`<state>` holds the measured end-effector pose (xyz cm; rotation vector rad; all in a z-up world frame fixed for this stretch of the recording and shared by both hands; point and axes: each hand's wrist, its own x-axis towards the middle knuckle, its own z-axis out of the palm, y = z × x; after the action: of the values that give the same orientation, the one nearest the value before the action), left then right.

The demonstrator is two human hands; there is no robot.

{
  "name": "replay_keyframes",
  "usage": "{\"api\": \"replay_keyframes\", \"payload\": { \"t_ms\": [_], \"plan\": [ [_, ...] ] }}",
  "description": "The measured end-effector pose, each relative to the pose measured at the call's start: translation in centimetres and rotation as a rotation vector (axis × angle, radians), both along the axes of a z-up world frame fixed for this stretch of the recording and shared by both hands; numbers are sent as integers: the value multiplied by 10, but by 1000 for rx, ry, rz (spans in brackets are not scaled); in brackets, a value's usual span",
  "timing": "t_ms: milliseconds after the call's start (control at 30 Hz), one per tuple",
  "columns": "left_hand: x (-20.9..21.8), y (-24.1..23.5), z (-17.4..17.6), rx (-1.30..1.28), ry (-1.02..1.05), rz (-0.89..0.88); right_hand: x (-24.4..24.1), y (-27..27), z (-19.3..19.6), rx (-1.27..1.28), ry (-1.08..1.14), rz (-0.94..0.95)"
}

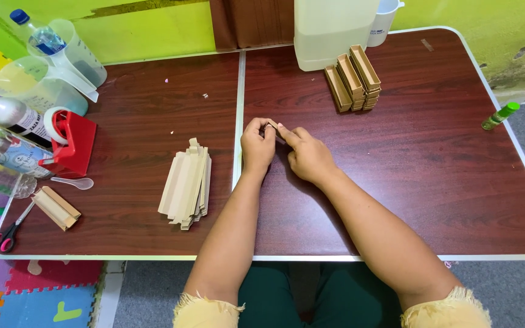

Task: The person assembles small rectangular cardboard boxes by hand. They fold the flaps and tuck them into slots to form the box shape, then place each completed box into a stack on the right side of the table.

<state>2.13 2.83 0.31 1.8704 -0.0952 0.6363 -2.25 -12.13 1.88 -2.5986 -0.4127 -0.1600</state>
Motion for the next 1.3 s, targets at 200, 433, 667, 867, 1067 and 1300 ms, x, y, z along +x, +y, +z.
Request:
{"api": "replay_keyframes", "payload": {
  "t_ms": [200, 433, 667, 867, 1067, 1300],
  "plan": [
    [3, -4, -4, -149, 116, 12, 1, 1, -1, 1, 3, -3],
    [9, -3, -11, -301, 143, -27, -1, 3, 1, 0, -6, -4],
    [11, -2, -11, -439, 180, -81, -1, 4, 1, 13, -17, 1],
    [20, -1, -24, -785, 248, -337, 15, -2, -24, 357, -55, -26],
    [15, 3, -14, -950, 260, -575, 22, -4, -37, 647, -139, 31],
    [24, 6, -25, -981, 274, -553, 20, 0, -33, 851, -73, 124]
  ]
}}
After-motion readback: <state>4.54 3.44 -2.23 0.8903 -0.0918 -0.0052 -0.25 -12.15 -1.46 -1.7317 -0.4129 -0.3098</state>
